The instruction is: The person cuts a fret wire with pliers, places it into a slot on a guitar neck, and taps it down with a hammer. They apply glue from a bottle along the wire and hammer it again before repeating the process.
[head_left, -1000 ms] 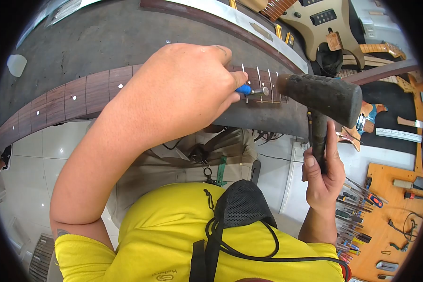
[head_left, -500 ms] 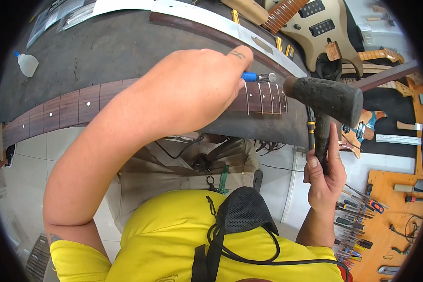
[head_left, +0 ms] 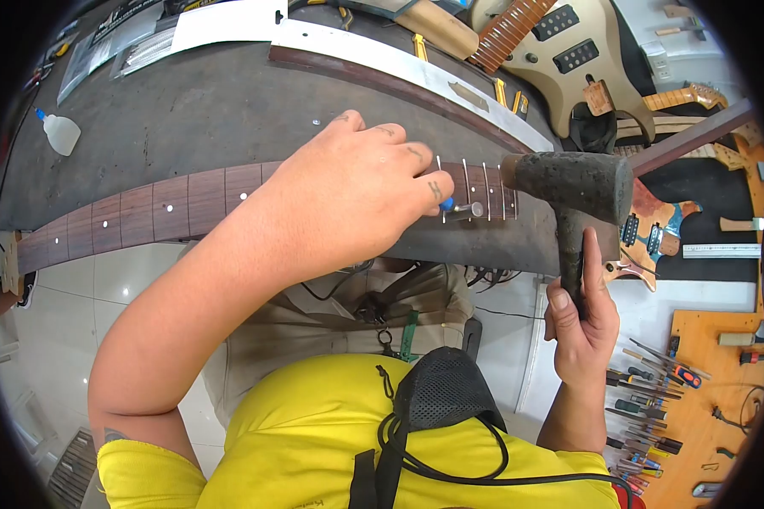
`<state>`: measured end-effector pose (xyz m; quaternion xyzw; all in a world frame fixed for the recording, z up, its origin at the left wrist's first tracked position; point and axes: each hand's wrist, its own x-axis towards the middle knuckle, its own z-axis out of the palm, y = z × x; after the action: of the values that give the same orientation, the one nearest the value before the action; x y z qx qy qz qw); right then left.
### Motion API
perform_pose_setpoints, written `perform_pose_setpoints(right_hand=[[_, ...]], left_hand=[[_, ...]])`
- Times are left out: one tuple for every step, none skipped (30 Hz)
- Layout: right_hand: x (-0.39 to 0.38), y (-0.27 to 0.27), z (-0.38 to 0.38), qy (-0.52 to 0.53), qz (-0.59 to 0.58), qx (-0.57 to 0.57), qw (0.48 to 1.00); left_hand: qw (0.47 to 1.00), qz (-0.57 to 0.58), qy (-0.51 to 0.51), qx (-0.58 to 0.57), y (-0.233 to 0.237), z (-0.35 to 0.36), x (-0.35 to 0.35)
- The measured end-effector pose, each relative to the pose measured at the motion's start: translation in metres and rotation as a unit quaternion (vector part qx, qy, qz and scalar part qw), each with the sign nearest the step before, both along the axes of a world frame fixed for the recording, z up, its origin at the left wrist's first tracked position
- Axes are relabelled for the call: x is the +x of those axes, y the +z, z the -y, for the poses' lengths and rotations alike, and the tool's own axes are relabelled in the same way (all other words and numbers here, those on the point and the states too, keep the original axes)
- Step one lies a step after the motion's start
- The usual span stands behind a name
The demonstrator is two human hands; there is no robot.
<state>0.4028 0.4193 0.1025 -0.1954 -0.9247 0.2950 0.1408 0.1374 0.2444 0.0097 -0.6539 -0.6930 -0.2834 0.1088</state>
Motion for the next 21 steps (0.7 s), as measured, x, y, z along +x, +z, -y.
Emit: perform_pose_setpoints(right_hand=[[0.001,0.000,-0.001,0.004,0.005,-0.001,1.000],[-0.001,0.000,0.001,0.004,0.003,-0.001,1.000],[-0.004,0.000,0.005,-0.013,0.000,-0.004,1.000],[-0.005,0.000,0.007,-0.028,-0.003,-0.007,1.000],[-0.005,-0.001,0.006,-0.027,-0.004,-0.008,1.000],[-0.004,-0.003,0.004,-0.014,-0.009,0.007,1.000],[-0.004,-0.003,0.002,-0.001,-0.015,0.022,1.000],[-0.003,-0.002,0.000,0.002,-0.019,0.023,1.000],[0.000,0.000,-0.002,0.011,-0.003,0.019,1.000],[0.002,0.001,-0.003,0.020,0.012,0.016,1.000],[0.005,0.002,-0.001,0.021,0.012,0.016,1.000],[0.007,0.003,0.001,0.014,0.004,0.009,1.000],[0.008,0.004,0.002,0.008,-0.005,0.002,1.000],[0.008,0.003,0.003,0.008,-0.005,0.002,1.000],[0.009,0.002,0.004,0.023,0.001,0.014,1.000],[0.010,0.001,0.005,0.038,0.006,0.026,0.999],[0.008,0.005,0.004,0.038,0.006,0.026,0.999],[0.003,0.012,0.002,0.083,0.060,0.057,0.993],[0.002,0.017,0.001,0.128,0.115,0.087,0.981],[0.004,0.018,0.001,0.120,0.106,0.100,0.982],[0.007,0.020,0.006,0.121,0.106,0.101,0.982]], left_hand=[[1.000,0.001,-0.001,0.022,-0.002,-0.001,0.000],[0.999,0.001,-0.001,0.043,-0.003,-0.002,0.000],[0.999,0.000,-0.001,0.043,-0.003,-0.002,0.001],[0.999,0.008,-0.007,0.034,-0.003,-0.001,0.001],[1.000,0.014,-0.011,0.026,-0.003,-0.001,0.001],[1.000,0.010,-0.008,0.026,-0.002,-0.001,0.001],[1.000,0.020,-0.009,0.021,-0.001,-0.001,0.000],[0.999,0.031,-0.010,0.015,0.000,-0.001,-0.001],[0.999,0.028,-0.008,0.015,0.000,-0.001,-0.002],[0.999,0.039,-0.009,0.028,-0.002,-0.002,-0.003],[0.998,0.052,-0.011,0.040,-0.002,-0.003,-0.003],[0.998,0.052,-0.011,0.040,-0.001,-0.003,-0.003],[0.997,0.066,-0.013,0.030,0.000,-0.002,-0.004],[0.997,0.079,-0.015,0.020,0.001,-0.001,-0.004],[0.996,0.080,-0.015,0.020,0.002,-0.001,-0.004],[0.996,0.083,-0.015,0.017,0.002,-0.001,-0.004],[0.996,0.085,-0.014,0.014,0.002,-0.001,-0.004],[0.996,0.085,-0.015,0.015,0.002,-0.001,-0.004],[0.996,0.089,-0.014,0.013,0.002,-0.001,-0.004],[0.996,0.092,-0.013,0.012,0.002,-0.001,-0.005],[0.996,0.093,-0.012,0.014,0.001,-0.001,-0.005]])
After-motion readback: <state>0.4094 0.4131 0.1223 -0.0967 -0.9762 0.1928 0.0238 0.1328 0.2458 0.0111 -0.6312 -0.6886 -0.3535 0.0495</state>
